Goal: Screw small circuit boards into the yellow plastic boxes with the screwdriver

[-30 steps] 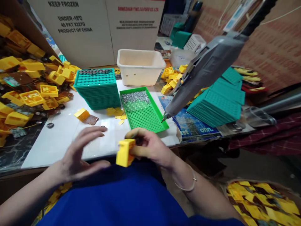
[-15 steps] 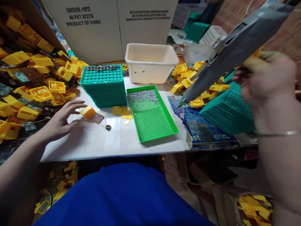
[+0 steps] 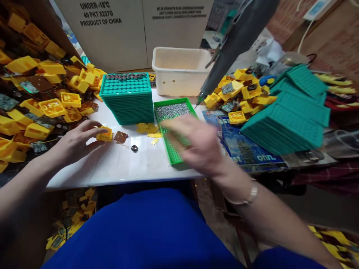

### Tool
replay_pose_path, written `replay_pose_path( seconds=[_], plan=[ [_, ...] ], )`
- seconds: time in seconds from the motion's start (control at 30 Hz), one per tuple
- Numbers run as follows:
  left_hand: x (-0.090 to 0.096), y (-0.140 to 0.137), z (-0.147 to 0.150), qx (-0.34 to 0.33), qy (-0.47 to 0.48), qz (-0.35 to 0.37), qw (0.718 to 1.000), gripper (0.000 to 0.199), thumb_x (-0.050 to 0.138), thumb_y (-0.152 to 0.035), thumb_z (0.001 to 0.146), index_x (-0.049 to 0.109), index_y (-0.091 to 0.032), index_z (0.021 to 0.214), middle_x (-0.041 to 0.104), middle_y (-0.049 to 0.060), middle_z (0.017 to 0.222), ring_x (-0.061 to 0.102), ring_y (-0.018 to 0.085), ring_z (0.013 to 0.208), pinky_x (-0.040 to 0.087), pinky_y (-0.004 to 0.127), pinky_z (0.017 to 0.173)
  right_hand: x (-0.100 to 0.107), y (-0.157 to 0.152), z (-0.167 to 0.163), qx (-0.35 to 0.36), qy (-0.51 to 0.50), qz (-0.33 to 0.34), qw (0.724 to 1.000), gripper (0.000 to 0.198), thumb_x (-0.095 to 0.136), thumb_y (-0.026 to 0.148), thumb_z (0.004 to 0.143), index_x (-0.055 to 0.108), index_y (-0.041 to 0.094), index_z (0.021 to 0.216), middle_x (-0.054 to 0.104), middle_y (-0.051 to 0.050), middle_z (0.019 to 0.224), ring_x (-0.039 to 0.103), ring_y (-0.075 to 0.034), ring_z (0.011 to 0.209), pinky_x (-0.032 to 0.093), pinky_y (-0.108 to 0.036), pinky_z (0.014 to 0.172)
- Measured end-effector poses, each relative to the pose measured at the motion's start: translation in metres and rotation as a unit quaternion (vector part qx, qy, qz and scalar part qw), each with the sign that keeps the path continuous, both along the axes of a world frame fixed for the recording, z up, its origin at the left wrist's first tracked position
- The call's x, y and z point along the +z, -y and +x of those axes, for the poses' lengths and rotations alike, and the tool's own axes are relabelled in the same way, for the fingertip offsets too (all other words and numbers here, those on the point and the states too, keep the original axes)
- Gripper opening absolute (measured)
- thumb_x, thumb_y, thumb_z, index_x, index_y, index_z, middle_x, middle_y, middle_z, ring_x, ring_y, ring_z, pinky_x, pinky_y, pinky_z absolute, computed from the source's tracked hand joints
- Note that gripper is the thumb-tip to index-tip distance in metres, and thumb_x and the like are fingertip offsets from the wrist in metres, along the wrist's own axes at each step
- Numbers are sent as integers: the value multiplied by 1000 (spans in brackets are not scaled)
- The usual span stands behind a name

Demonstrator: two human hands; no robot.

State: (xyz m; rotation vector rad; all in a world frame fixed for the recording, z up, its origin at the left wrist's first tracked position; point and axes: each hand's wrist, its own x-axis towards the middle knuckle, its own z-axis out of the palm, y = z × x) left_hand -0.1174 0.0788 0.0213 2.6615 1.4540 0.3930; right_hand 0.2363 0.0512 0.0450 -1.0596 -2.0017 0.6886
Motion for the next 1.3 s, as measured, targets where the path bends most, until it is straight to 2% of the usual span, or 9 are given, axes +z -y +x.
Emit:
replay_pose_path(
  seconds=[0.1, 0.27, 0.37, 0.5, 0.7, 0.87, 1.0, 1.2, 1.3],
  plan=[
    [-4, 14, -1, 17, -4, 10, 1000, 25, 55, -41, 88, 65, -22, 99, 59, 11, 99, 61, 22, 78, 50, 33, 64, -15, -2, -54, 143, 216, 46, 965, 29, 48, 20, 94, 66, 17, 117, 68, -12, 114, 62, -22, 103, 53, -40, 88],
    [-12, 45, -4, 38, 0, -56, 998, 32, 61, -50, 84, 59, -19, 87, 53, 5, 86, 52, 14, 61, 44, 28, 54, -33, -19, -106, 187, 423, 17, 886, 28, 42, 14, 95, 67, 9, 109, 65, -17, 110, 59, -25, 100, 48, -37, 82],
    [-15, 58, -7, 9, 23, -104, 994, 25, 52, -43, 92, 61, -19, 91, 54, 5, 90, 54, 13, 63, 47, 27, 58, -31, -22, -100, 172, 386, -21, 906, 30, 41, 10, 95, 67, 12, 109, 68, -14, 104, 60, -21, 93, 45, -32, 79],
    [-15, 68, 5, 25, 1, -57, 998, 34, 47, -47, 94, 62, -19, 80, 56, 13, 120, 62, 22, 90, 52, 34, 70, -33, -18, -87, 142, 265, -123, 946, 26, 55, 15, 91, 64, 15, 115, 71, -6, 95, 61, -15, 85, 44, -27, 78],
    [-14, 83, 37, 93, -55, -53, 993, 42, 43, -57, 93, 58, -17, 87, 63, 10, 88, 62, 24, 78, 49, 35, 63, -32, -9, -89, 93, 395, -70, 911, 23, 52, 26, 96, 67, 12, 107, 68, -13, 105, 62, -20, 91, 40, -30, 74],
    [-4, 83, 22, 71, 36, -179, 981, 68, 56, -65, 82, 49, -14, 126, 64, 11, 104, 63, 24, 82, 49, 34, 70, -28, -3, -87, 119, 449, -54, 884, 31, 44, 31, 99, 69, 13, 103, 68, -12, 102, 62, -20, 86, 36, -30, 68],
    [-1, 75, 13, 37, 52, -252, 966, 52, 53, -50, 91, 51, -20, 133, 62, 8, 104, 61, 21, 85, 48, 31, 74, -29, -1, -89, 117, 461, -40, 879, 31, 44, 29, 98, 70, 12, 102, 68, -13, 100, 63, -21, 86, 36, -31, 67],
    [-5, 71, 19, -7, 55, -268, 962, 62, 64, -51, 84, 50, -21, 136, 59, 8, 112, 60, 24, 100, 47, 33, 84, -23, -4, -97, 116, 480, -46, 868, 32, 41, 21, 96, 70, 10, 101, 70, -16, 101, 66, -25, 87, 42, -33, 67],
    [-4, 73, 26, 5, 69, -262, 963, 50, 60, -44, 86, 54, -20, 129, 58, 8, 112, 61, 23, 96, 47, 33, 84, -23, -8, -93, 115, 408, -81, 902, 24, 50, 17, 90, 72, 9, 96, 71, -17, 100, 66, -23, 88, 45, -33, 72]
  ],
)
